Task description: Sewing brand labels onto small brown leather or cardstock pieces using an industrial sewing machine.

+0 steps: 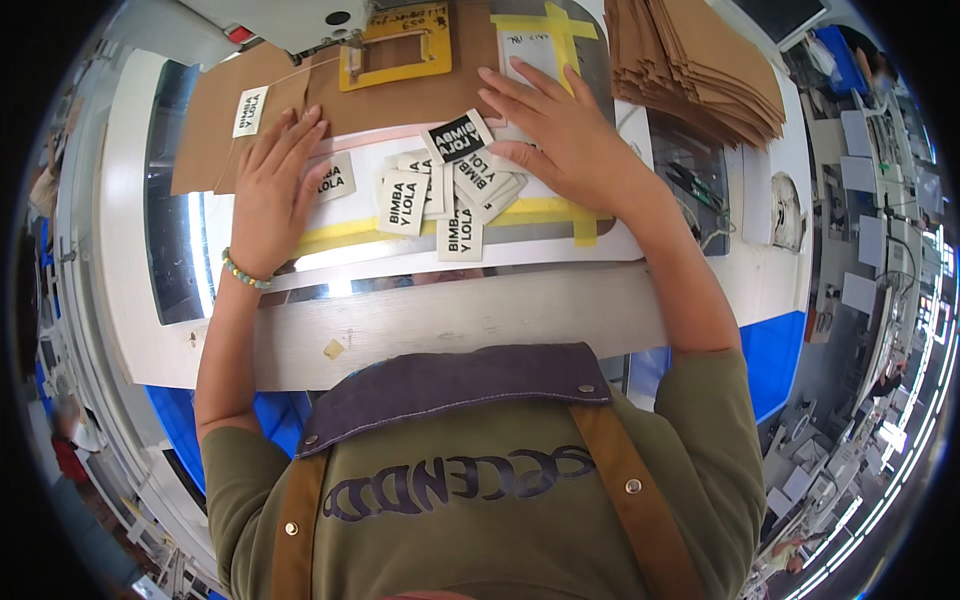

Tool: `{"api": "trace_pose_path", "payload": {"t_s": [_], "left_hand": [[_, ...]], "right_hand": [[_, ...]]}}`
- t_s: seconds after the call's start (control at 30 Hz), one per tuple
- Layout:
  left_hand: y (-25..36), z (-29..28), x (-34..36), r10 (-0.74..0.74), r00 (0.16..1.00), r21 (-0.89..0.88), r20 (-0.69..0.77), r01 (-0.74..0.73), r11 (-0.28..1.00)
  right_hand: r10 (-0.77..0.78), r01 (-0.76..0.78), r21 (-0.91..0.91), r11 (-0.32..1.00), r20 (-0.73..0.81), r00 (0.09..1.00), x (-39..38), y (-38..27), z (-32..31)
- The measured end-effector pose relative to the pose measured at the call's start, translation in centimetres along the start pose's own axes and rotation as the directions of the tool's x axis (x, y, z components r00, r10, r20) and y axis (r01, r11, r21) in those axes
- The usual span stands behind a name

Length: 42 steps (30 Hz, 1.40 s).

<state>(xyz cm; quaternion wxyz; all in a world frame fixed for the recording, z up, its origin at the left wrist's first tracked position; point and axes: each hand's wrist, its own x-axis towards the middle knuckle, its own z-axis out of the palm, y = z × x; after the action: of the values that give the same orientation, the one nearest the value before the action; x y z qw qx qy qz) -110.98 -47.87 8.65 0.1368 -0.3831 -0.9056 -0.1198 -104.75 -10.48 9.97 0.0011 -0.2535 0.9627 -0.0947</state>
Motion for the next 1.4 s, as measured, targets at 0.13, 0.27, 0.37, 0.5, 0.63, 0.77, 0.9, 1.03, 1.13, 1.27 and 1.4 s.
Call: {"api": "trace_pose_path", "payload": {"t_s": [0.13, 0.27, 0.37, 0.5, 0.63, 0.77, 0.9, 1.03, 1.13, 1.27, 1.4], "left_hand": [[-0.9, 0.2, -0.8, -0.038, 0.999, -0.079, -0.012, 0.037, 0.996], [0.0, -0.3, -0.2, -0.019, 1.0, -0.099, -0.004, 0.019, 0.995], [-0.6, 0.0, -1.1, -0.018, 0.986, -0.038, 0.167, 0.024, 0.999], [-0.4, -0.2, -1.3, 0.015, 0.991, -0.056, 0.13, -0.008, 0.998], [-0.3, 0.1, -1.2, -0.025, 0.992, -0.037, 0.126, 0.03, 0.999], [-0.2, -0.2, -1.0, 0.002, 0.989, -0.032, 0.148, 0.003, 0.999], [-0.2, -0.2, -1.1, -0.002, 0.989, -0.025, 0.146, 0.005, 1.0], [-0.3, 0.0, -1.2, -0.037, 0.994, -0.088, 0.1, 0.046, 0.995], [-0.2, 0.3, -1.5, -0.052, 0.991, -0.042, 0.125, 0.057, 0.997], [-0.1, 0.3, -1.5, -0.049, 0.992, -0.011, 0.112, 0.051, 0.999], [-0.9, 0.3, -1.4, -0.032, 0.992, -0.015, 0.122, 0.034, 0.999]], "right_hand": [[0.004, -0.001, 0.059, 0.998, -0.052, 0.999, -0.1, 0.5, 0.2], [0.01, 0.0, 0.076, 0.997, -0.127, 0.992, -0.3, 0.4, 1.1], [-0.003, 0.003, -0.005, 1.0, -0.08, 0.997, -0.5, 0.2, 1.0], [0.012, 0.008, 0.112, 0.994, -0.174, 0.985, -1.0, -0.2, 1.3], [-0.015, 0.038, 0.123, 0.992, -0.188, 0.982, -0.9, -0.6, 1.1], [-0.197, 0.203, 0.102, 0.974, -0.069, 0.978, -0.7, -1.2, 0.6], [-0.215, 0.24, 0.209, 0.948, -0.132, 0.968, -0.8, -1.3, 0.0], [-0.075, 0.108, 0.156, 0.982, -0.207, 0.975, -0.9, -0.3, 0.0], [-0.027, 0.03, 0.02, 0.999, -0.129, 0.991, -1.3, -0.8, 1.5], [-0.003, 0.003, -0.001, 1.0, -0.153, 0.988, -1.0, -0.9, 1.7], [-0.04, 0.044, 0.031, 0.999, -0.121, 0.992, -1.1, 0.6, 0.9]]}}
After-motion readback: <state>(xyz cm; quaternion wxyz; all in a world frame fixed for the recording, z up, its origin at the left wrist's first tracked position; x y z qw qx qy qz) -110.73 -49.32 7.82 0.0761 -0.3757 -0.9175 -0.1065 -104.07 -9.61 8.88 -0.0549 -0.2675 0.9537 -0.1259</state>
